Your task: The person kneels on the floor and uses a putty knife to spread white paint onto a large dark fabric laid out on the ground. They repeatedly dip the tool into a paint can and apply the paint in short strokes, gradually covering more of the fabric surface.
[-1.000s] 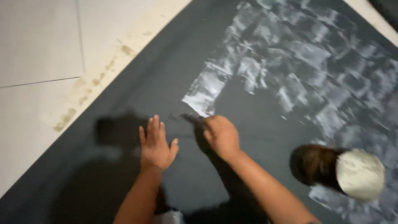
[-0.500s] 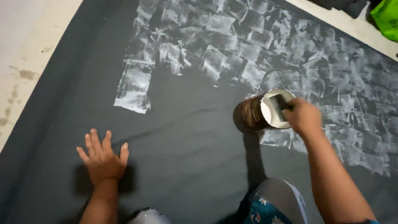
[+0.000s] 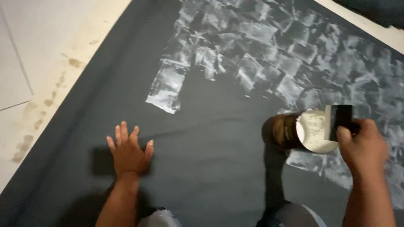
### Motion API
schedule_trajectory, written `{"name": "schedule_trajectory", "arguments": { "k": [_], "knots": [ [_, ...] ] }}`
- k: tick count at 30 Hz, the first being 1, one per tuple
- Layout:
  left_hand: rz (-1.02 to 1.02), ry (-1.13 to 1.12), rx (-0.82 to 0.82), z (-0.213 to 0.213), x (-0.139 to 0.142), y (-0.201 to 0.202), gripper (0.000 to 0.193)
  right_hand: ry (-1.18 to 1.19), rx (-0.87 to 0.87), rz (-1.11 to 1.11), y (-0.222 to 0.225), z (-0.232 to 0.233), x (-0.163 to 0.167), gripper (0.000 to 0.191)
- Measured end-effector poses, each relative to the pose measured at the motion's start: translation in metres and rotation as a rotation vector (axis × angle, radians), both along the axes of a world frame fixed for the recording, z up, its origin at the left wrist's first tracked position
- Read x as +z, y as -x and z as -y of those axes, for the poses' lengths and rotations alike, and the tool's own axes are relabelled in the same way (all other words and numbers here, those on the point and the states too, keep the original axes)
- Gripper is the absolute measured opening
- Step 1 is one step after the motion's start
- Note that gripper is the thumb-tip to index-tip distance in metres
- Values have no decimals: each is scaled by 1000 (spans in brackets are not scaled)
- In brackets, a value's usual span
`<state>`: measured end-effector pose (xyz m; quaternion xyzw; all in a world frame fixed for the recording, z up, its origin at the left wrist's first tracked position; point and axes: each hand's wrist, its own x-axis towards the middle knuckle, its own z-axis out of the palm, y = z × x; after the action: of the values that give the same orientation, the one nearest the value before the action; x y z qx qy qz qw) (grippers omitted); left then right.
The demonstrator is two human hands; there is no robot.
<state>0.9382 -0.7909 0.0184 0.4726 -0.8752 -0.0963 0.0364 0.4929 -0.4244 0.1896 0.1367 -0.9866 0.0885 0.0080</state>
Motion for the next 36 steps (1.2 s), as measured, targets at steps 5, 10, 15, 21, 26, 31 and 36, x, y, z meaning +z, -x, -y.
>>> {"name": "schedule_trajectory", "arguments": {
  "k": [5, 10, 15, 21, 26, 31, 36],
  "knots": [
    [-96, 49, -34, -3, 4, -4, 73, 466, 295, 390, -46, 101, -49, 45],
    [31, -84, 0, 6, 11, 0, 80, 249, 353, 884, -92, 230, -133, 37],
    [43, -101, 23, 10, 11, 0, 75, 173, 735, 635, -57, 325, -174, 32],
    [-26, -13, 20, 7, 2, -6, 73, 395, 728, -46, -51, 363, -155, 19],
    [43, -44, 37, 7, 0, -3, 76, 191, 1225, 113, -169, 298, -137, 17],
    [53, -83, 67, 8, 7, 1, 76, 227, 992, 348, -137, 320, -153, 30],
    [173, -157, 70, 11, 12, 4, 78, 353, 524, -133, 1, 340, -152, 17]
  ]
}}
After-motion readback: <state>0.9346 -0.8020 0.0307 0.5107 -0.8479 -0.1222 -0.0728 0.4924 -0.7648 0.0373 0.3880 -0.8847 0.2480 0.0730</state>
